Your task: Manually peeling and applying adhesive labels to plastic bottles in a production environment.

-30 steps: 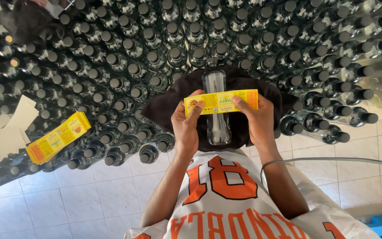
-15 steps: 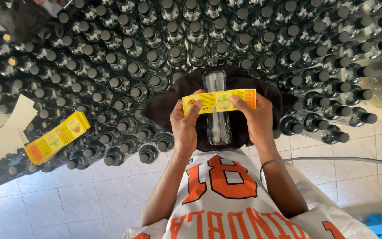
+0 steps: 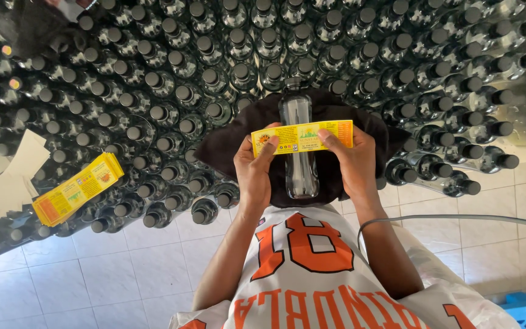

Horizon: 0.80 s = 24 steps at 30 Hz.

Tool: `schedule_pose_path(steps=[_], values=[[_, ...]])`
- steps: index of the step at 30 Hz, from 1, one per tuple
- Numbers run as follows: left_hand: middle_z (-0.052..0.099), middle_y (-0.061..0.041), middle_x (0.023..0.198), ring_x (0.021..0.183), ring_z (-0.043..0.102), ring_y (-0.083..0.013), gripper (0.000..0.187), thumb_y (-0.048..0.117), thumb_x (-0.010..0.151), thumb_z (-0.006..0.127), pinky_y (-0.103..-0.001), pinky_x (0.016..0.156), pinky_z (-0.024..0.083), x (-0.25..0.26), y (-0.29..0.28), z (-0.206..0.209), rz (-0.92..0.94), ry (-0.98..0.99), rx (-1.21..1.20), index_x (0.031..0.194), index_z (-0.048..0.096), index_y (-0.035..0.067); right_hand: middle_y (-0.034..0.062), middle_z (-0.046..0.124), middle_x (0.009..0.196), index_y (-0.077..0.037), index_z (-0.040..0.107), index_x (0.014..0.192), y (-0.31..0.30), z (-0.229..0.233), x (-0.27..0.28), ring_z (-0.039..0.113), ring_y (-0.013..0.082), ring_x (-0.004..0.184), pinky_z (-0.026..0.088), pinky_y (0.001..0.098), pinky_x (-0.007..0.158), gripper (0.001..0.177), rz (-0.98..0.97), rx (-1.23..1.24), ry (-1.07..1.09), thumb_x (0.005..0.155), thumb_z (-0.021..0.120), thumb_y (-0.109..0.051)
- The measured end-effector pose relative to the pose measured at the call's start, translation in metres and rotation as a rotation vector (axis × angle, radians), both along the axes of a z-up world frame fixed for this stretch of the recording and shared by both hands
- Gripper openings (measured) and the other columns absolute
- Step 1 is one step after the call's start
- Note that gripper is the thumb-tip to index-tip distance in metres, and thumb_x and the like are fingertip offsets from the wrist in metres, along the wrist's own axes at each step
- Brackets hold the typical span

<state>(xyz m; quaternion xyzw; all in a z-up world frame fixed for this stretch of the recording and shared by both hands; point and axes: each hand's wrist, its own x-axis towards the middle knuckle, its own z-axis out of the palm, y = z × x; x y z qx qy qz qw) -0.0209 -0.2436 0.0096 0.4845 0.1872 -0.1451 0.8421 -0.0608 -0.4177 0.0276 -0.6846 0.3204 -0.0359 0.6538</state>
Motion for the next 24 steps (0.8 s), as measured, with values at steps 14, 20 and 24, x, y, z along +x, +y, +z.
schedule_pose_path(steps=[14, 20, 24], values=[[0.081, -0.02, 0.12, 0.114, 0.077, -0.0256, 0.022, 0.017, 0.094, 0.089, -0.04, 0.104, 0.062, 0.0021, 0.001, 0.0045, -0.007, 0.007, 0.018, 0.102, 0.071, 0.007, 0.0154, 0.08, 0.105, -0.007, 0.08, 0.114, -0.0011, -0.0034, 0.001, 0.08, 0.0264, 0.106, 0.066, 0.0378, 0.095, 0.038, -0.004, 0.004, 0.012, 0.093, 0.094, -0.036], [0.081, -0.019, 0.119, 0.112, 0.076, -0.0222, 0.023, 0.017, 0.093, 0.089, -0.039, 0.104, 0.062, 0.0017, 0.0008, 0.0002, -0.005, -0.004, 0.026, 0.102, 0.071, 0.007, 0.0167, 0.08, 0.105, -0.006, 0.08, 0.114, -0.0012, -0.0023, 0.0015, 0.082, 0.029, 0.105, 0.066, 0.0379, 0.094, 0.039, -0.006, -0.002, 0.027, 0.093, 0.094, -0.036], [0.082, -0.019, 0.118, 0.113, 0.076, -0.0226, 0.022, 0.017, 0.094, 0.089, -0.04, 0.104, 0.062, 0.0021, 0.0003, 0.0012, -0.004, -0.001, 0.03, 0.102, 0.071, 0.007, 0.0153, 0.08, 0.104, -0.006, 0.08, 0.114, -0.0013, -0.0049, 0.0011, 0.08, 0.0258, 0.106, 0.066, 0.0377, 0.095, 0.038, -0.029, 0.023, 0.003, 0.092, 0.095, -0.034]])
